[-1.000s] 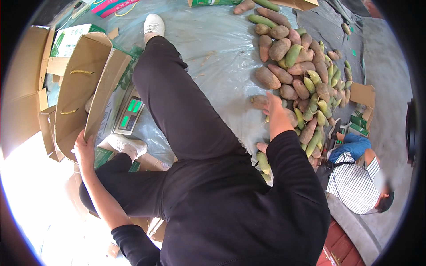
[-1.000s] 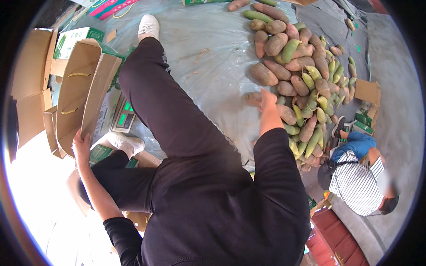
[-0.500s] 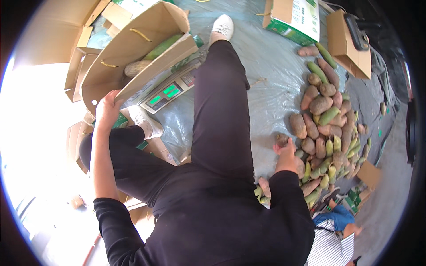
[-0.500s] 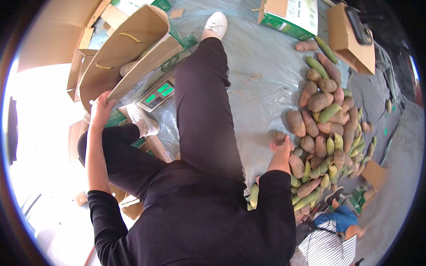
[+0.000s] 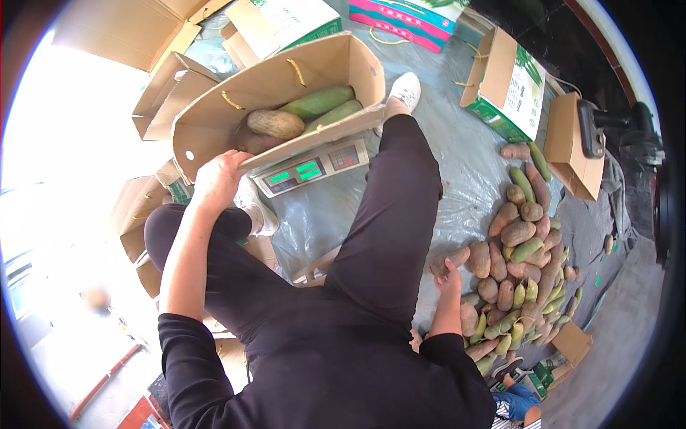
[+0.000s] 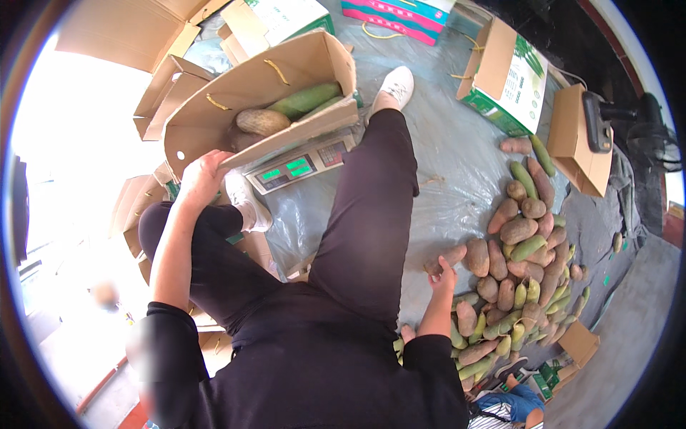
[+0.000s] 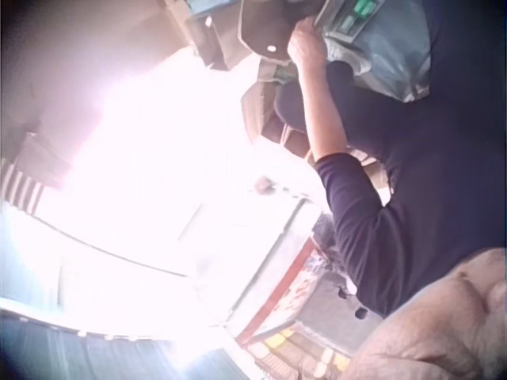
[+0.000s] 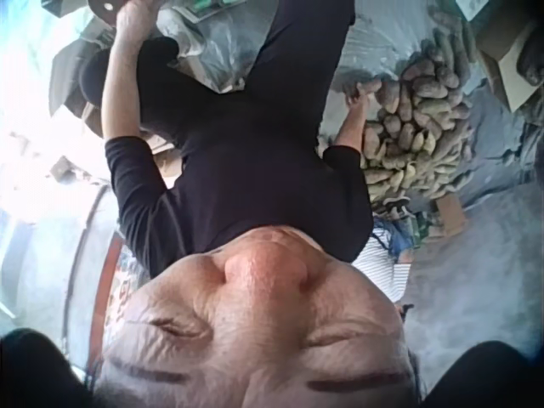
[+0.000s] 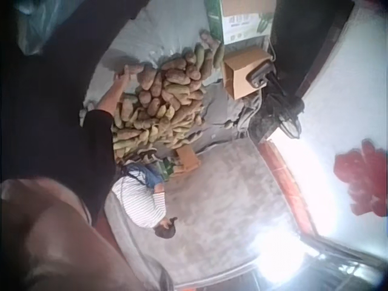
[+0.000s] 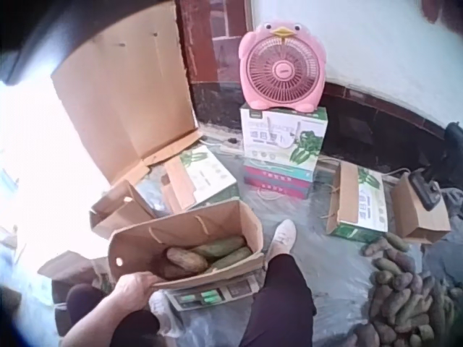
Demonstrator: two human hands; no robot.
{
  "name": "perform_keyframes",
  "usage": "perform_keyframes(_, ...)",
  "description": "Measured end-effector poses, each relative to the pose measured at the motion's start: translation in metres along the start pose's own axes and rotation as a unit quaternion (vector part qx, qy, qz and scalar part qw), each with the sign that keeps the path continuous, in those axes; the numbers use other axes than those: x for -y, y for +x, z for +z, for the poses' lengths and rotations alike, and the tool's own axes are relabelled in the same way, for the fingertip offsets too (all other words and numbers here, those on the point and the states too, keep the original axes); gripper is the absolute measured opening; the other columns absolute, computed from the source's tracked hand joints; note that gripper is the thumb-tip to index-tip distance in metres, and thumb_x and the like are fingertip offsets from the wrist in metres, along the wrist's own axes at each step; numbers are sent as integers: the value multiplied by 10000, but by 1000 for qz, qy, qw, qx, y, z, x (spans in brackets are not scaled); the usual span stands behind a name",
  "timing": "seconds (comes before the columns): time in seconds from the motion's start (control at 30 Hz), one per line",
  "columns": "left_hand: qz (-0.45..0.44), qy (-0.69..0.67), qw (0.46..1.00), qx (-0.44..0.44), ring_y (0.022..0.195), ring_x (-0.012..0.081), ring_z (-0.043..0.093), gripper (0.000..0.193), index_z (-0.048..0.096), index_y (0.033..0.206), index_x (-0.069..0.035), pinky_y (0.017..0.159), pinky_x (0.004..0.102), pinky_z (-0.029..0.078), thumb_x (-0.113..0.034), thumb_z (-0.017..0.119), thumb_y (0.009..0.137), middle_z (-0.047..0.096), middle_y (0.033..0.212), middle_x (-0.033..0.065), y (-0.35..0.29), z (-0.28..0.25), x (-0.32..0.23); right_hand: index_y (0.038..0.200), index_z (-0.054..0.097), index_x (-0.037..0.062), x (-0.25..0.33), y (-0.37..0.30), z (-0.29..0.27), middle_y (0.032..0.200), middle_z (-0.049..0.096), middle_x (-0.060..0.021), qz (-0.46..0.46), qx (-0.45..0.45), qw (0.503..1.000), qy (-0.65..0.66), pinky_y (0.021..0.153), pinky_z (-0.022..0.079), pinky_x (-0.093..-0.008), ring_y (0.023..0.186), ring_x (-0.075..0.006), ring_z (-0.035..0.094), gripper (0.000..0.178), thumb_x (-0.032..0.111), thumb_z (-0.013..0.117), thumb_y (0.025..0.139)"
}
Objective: The recorder picks up produce from the floor, weighs it on a digital scale, and packs it into cardboard gift boxes.
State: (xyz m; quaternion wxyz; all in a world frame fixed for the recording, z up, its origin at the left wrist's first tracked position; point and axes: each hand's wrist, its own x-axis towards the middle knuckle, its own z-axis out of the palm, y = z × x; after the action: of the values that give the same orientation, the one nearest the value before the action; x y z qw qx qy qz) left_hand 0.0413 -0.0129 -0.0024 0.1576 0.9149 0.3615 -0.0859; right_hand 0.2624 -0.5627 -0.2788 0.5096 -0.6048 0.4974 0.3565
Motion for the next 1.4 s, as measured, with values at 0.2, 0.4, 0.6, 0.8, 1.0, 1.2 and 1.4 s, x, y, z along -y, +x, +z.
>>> perform_keyframes(0.2, 18, -19, 1000, 15, 930, 303, 594, 237, 639, 1012, -127, 798, 408, 483, -55, 569, 798, 615, 925, 104, -2, 0, 0, 1289, 349, 133, 80, -101, 72, 1175, 464, -93, -308, 53, 939, -141, 744, 431, -403, 980, -228, 492, 809, 151, 804, 620)
perform_keyframes(0.4, 24, 35, 999, 17, 915, 318, 590, 193, 606, 941, -39, 795, 409, 471, 11, 545, 764, 602, 882, 147, -8, -3, 5, 1314, 331, 24, 169, -258, 176, 1113, 535, -121, -559, 223, 763, -235, 842, 448, -371, 1025, -228, 533, 869, 98, 782, 575)
perform_keyframes(0.6, 41, 54, 998, 9, 899, 301, 599, 155, 564, 889, -25, 770, 406, 486, 27, 521, 749, 595, 867, 138, -5, -5, 6, 1301, 379, 91, 192, -383, 285, 1183, 537, -138, -683, 287, 545, -392, 940, 412, -431, 1119, -277, 516, 874, 156, 804, 540)
perform_keyframes(0.8, 45, 42, 998, -5, 897, 308, 600, 132, 551, 871, -25, 760, 415, 492, 17, 516, 751, 597, 876, 137, -6, -9, 8, 1253, 429, 129, 150, -408, 384, 1148, 552, -125, -729, 335, 342, -489, 908, 434, -389, 1119, -282, 510, 762, 70, 751, 565)
perform_keyframes(1.0, 28, 21, 999, 2, 911, 346, 585, 149, 564, 901, -23, 759, 430, 477, 9, 565, 756, 600, 888, 157, -5, -17, 0, 1189, 499, 107, 119, -395, 419, 1066, 615, -125, -737, 279, 222, -574, 833, 479, -402, 1055, -315, 547, 577, 39, 670, 642)
perform_keyframes(1.2, 32, 20, 999, -6, 927, 353, 589, 248, 584, 1000, -25, 770, 427, 479, -7, 600, 753, 614, 967, 155, 0, -16, -6, 1347, 373, 169, 119, -373, 406, 1131, 593, -77, -749, 199, 231, -589, 891, 438, -425, 1076, -275, 538, 762, 104, 708, 666)
perform_keyframes(1.4, 10, 42, 999, 1, 948, 357, 584, 294, 568, 1062, -25, 792, 424, 477, -33, 612, 772, 607, 1014, 166, -2, -17, -1, 1149, 573, 131, 153, -357, 350, 1042, 643, -120, -767, 319, 432, -350, 845, 470, -382, 985, -299, 598, 460, 208, 685, 710)
